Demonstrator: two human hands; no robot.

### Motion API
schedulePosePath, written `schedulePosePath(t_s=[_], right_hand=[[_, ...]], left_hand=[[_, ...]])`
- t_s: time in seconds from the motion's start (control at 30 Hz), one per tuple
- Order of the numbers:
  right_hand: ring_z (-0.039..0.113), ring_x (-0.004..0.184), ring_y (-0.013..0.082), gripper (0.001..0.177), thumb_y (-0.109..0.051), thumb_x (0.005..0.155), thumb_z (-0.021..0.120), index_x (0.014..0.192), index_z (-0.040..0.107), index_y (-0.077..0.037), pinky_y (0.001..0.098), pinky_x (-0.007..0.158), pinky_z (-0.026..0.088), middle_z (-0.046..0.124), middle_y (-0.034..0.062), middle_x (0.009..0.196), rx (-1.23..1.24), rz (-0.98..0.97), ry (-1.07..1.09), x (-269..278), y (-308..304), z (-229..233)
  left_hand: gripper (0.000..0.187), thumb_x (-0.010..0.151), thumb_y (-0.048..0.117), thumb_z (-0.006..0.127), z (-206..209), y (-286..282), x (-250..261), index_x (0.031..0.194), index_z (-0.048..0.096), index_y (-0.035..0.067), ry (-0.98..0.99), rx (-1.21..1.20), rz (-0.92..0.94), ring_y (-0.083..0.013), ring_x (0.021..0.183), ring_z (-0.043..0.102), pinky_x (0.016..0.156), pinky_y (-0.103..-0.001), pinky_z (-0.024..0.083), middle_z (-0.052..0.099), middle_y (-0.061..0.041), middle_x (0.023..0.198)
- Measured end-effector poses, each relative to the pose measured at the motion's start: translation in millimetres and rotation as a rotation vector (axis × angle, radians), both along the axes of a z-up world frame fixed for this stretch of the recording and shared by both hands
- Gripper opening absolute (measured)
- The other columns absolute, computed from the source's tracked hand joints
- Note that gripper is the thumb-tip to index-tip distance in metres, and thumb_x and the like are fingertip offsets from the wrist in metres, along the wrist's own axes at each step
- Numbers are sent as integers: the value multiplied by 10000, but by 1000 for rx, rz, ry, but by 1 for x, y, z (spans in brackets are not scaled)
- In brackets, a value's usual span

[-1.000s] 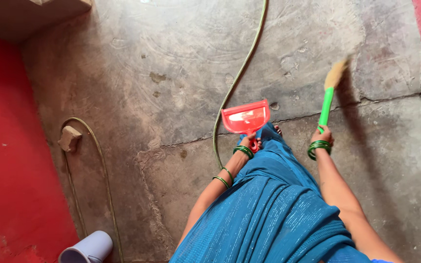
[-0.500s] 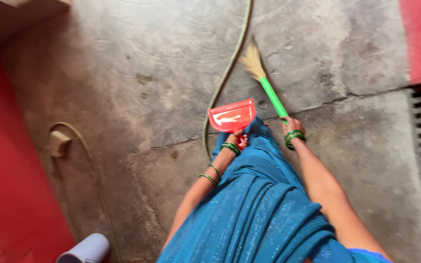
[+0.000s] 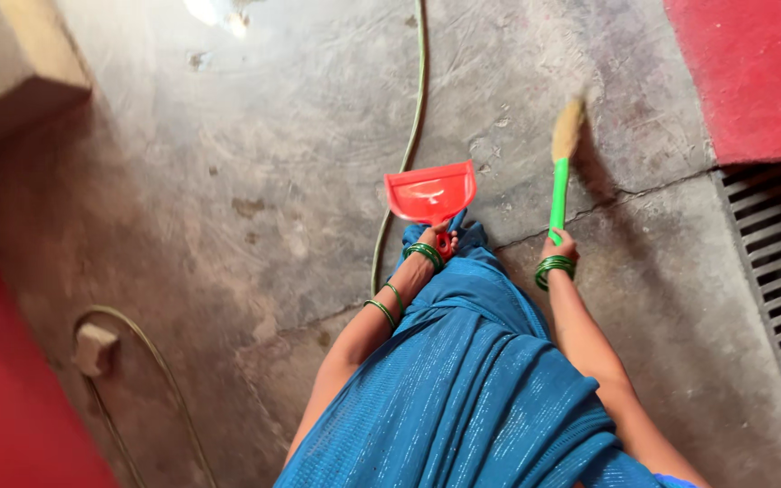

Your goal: The person sweeps a concrete floor with a broom and dustpan, moving debris toward a drain and collecting it into the dustpan. The person repeatedly sweeps different areas and occasionally transfers debris into the dustpan.

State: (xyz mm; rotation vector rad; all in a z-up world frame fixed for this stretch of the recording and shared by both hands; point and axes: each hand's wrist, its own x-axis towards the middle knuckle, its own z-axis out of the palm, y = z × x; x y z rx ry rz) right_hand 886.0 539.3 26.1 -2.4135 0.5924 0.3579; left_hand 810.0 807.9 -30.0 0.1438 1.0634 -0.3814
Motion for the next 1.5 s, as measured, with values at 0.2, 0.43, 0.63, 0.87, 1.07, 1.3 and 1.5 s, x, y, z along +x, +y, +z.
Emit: schedulePosePath(t_s=[0.2,0.43,0.63,0.87,1.07,1.3,1.5], right_hand=[[674,1011,450,386,-209,938,685,1322,660,-234,531,866,527,701,230,1083,-75,261,-108,-22,74,19],[669,1030,464,353,-371,1000,553,1344,625,-405,608,878,507,616,220,1241,-266,634,286,4,117,4],[632,1112,491,308,-407,1040,503,1302,660,-455,646,948,461,626,196,1244,-343,551,358,28,132,4],[674,1083,392,309,-269,931,745,1232,730,-337,493,925,532,714,167,1172,-134,84,219,59,96,19],[717,996,339,320,-92,904,724,1219,690,-136,436,891,562,734,189,1096,84,-82,-187,90,113,4],[659,1004,429,288,-257,954,659,1230,732,-300,519,884,525,683,225,1060,-18,361,22,157,157,2],[670,1028,385,214,-383,977,636,1157,749,-410,518,881,536,675,169,1091,-108,581,152,259,186,-6]], left_hand=[[256,1002,276,631,-2,30,49,1138,535,81,18,44,-102,-267,621,602,509,-362,517,645,-132,809],[249,1009,274,633,-9,51,68,1165,516,119,63,-8,-159,-264,652,608,524,-366,521,649,-142,861],[314,1017,292,650,-15,68,84,1163,512,51,45,-68,-127,-263,637,620,504,-355,527,650,-140,840],[280,990,287,617,-4,60,101,1188,516,118,49,-50,-153,-267,624,602,510,-365,517,635,-132,815],[229,1039,253,627,-5,59,115,1172,518,102,40,-104,-175,-269,650,609,528,-353,518,646,-136,842],[267,1011,339,634,-14,102,178,1048,533,94,95,-42,-17,-255,637,600,523,-355,522,641,-106,809],[354,1010,389,646,1,99,259,1038,559,47,34,-70,-118,-264,650,632,552,-350,560,649,-128,799]])
